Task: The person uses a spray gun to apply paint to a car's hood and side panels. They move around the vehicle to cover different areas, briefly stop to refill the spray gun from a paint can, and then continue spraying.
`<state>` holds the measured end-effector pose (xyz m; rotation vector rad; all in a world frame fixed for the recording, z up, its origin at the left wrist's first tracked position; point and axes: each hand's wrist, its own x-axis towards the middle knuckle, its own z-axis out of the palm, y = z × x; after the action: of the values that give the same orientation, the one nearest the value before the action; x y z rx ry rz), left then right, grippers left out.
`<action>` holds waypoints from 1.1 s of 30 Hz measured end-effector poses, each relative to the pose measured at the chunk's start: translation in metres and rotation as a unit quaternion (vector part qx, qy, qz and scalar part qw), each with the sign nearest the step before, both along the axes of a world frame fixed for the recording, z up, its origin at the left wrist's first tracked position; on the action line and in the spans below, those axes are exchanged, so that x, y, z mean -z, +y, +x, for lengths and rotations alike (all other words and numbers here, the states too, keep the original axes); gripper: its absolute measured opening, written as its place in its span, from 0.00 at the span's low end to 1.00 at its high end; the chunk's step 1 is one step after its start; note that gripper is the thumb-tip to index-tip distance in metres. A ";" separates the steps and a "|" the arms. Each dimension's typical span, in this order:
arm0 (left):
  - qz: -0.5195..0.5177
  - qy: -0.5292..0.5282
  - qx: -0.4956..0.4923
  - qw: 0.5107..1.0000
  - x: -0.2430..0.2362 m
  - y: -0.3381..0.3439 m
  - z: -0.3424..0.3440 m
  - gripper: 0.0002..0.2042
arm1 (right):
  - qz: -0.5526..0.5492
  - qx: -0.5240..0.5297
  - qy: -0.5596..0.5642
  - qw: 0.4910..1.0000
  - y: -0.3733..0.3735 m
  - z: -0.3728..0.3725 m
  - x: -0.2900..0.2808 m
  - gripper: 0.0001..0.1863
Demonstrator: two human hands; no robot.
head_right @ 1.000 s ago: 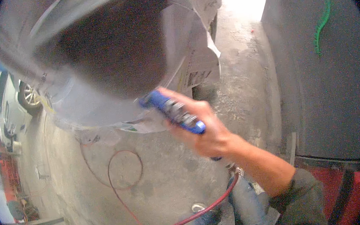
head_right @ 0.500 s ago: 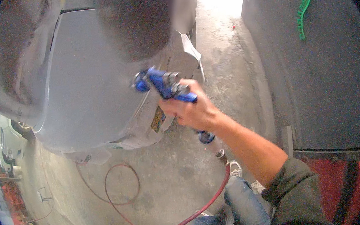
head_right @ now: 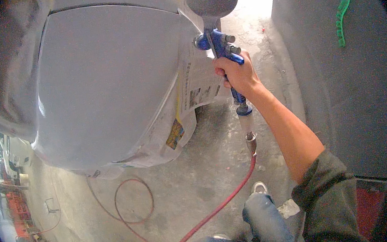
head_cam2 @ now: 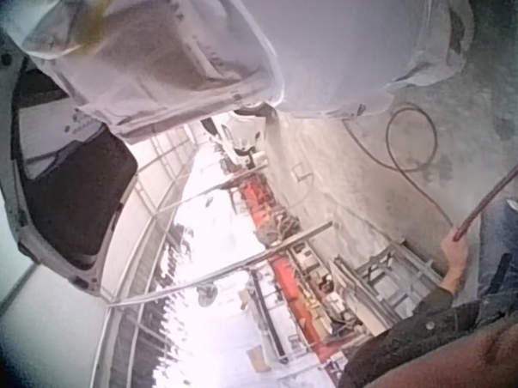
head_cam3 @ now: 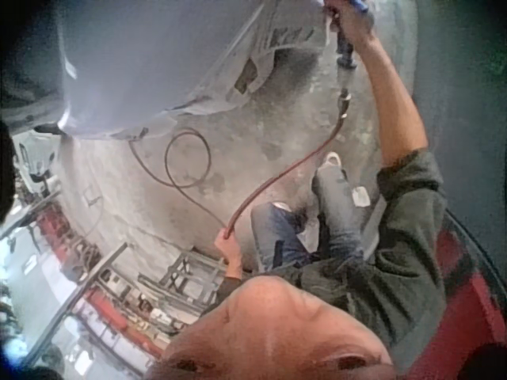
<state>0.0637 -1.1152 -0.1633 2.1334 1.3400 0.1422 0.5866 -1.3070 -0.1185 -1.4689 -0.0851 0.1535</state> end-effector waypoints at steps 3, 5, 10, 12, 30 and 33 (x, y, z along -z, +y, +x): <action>0.004 -0.019 -0.006 1.000 0.003 0.002 0.002 0.09 | -0.024 0.000 -0.016 1.000 0.012 -0.016 0.006 0.07; 0.017 -0.041 -0.006 0.999 0.013 0.006 -0.007 0.09 | -0.025 -0.052 -0.002 0.998 0.017 -0.038 0.002 0.07; 0.044 -0.030 -0.001 0.999 0.020 0.024 -0.016 0.10 | -0.051 -0.108 -0.069 0.990 0.041 -0.103 -0.009 0.07; 0.065 -0.033 0.003 0.997 0.027 0.037 -0.029 0.10 | -0.056 -0.142 -0.097 0.984 0.053 -0.127 -0.019 0.16; 0.055 -0.169 0.010 0.984 0.059 0.066 -0.049 0.15 | 0.072 -0.191 0.006 0.979 0.073 -0.140 0.019 0.08; 0.072 -0.179 0.033 0.981 0.076 0.060 -0.039 0.16 | 0.068 -0.148 0.008 0.987 0.053 -0.110 0.030 0.10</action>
<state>0.0245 -1.0555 -0.2393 2.1388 1.0736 0.5823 0.4769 -1.2543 -0.1487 -1.3124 -0.2947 0.3933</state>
